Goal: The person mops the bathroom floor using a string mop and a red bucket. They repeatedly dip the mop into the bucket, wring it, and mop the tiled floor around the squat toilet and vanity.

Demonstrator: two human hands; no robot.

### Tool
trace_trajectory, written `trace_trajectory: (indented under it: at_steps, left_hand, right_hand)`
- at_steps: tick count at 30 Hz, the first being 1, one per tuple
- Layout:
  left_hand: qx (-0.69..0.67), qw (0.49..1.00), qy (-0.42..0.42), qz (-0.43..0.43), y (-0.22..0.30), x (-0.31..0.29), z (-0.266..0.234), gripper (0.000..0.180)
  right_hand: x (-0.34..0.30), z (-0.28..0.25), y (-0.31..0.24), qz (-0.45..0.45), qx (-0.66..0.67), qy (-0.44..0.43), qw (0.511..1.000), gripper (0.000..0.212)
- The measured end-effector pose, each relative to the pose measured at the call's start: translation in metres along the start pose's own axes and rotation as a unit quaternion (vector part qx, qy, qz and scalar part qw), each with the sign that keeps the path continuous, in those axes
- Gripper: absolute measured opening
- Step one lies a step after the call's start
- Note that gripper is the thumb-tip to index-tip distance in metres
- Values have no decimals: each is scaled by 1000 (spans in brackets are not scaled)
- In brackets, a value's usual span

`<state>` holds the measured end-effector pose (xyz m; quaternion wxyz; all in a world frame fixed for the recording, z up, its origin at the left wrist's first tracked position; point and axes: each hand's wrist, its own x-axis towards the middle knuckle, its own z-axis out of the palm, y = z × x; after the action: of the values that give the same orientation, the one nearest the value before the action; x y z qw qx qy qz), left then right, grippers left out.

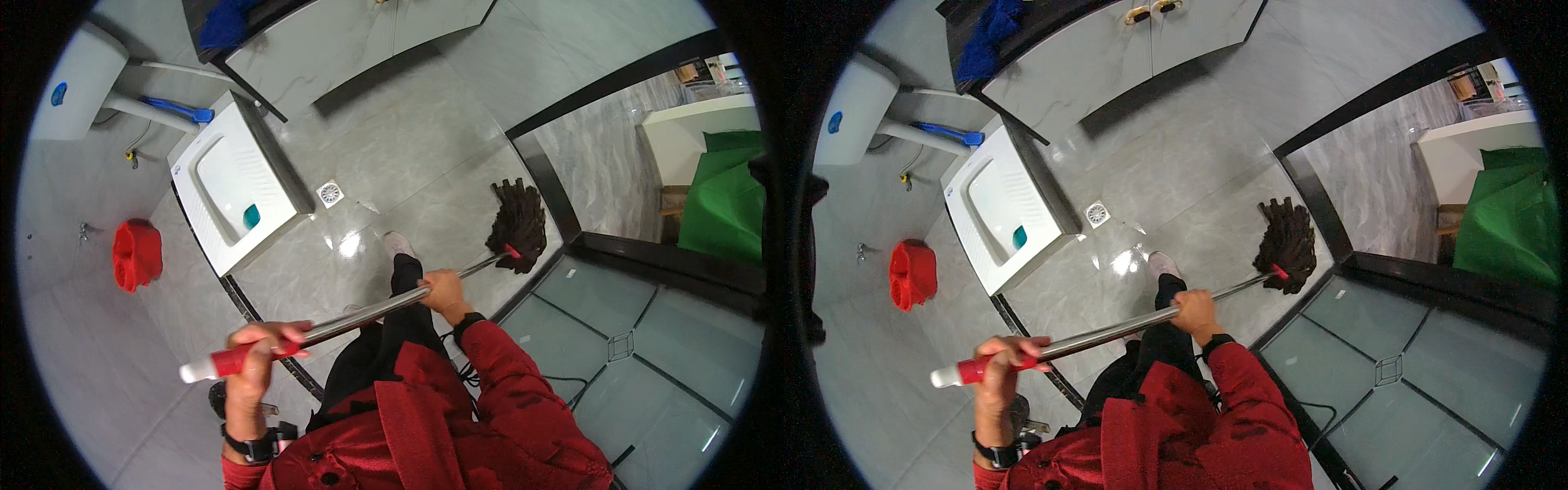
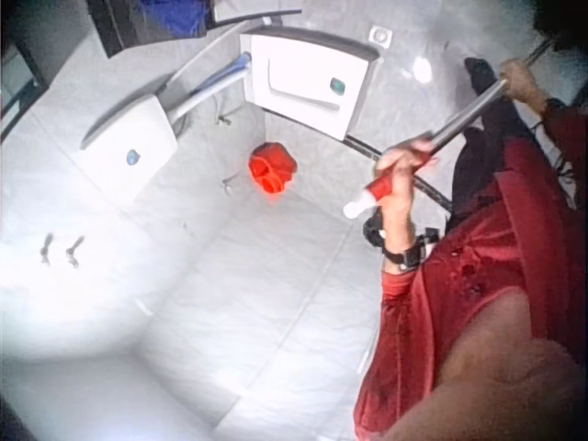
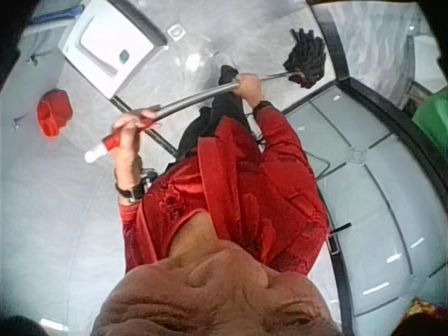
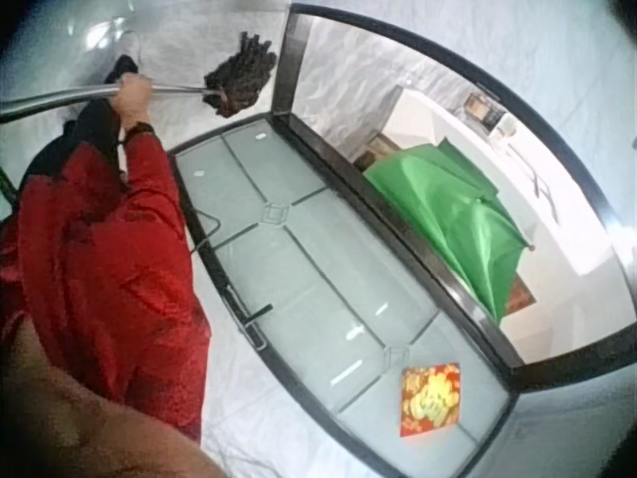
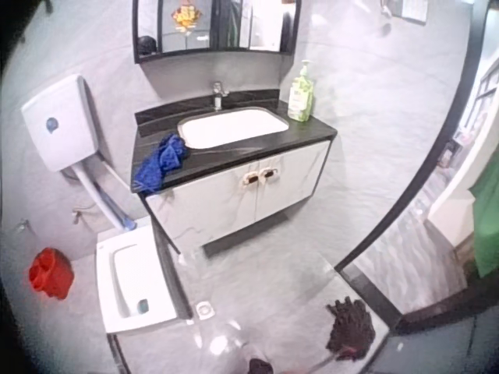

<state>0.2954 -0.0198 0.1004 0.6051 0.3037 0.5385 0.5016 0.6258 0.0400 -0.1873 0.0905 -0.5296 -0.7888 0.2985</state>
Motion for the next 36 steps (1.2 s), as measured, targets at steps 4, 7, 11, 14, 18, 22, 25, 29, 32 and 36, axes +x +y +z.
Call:
trace_trajectory:
  at_steps: [4,7,11,14,18,22,25,29,32,36]
  left_hand:
    - [51,995,53,62,57,-42,-47,22]
    - [119,975,137,126,100,-75,-66,24]
    - [222,945,156,180,161,-104,-71,29]
    - [271,902,250,225,188,-112,-63,35]
    - [269,918,121,265,210,-99,-59,32]
    - [321,905,126,249,221,-53,-63,38]
    - [276,925,98,243,206,-10,-52,36]
    - [243,950,16,197,170,59,-23,31]
    - [135,982,-31,125,122,107,5,23]
    - [82,988,-125,49,48,162,57,16]
  right_hand:
    - [19,18,-87,-44,37,-51,997,16]
    - [47,30,-156,-47,76,-78,993,16]
    - [88,28,-234,-125,152,-131,972,11]
    - [116,19,-275,-158,194,-121,960,8]
    - [151,4,-281,-184,208,-109,955,9]
    - [163,-12,-257,-137,231,-68,961,8]
    - [156,-28,-214,-86,257,-7,963,10]
    - [144,-47,-128,-43,207,69,975,9]
    - [126,-59,-57,19,150,127,980,10]
    - [93,-67,49,48,89,195,976,11]
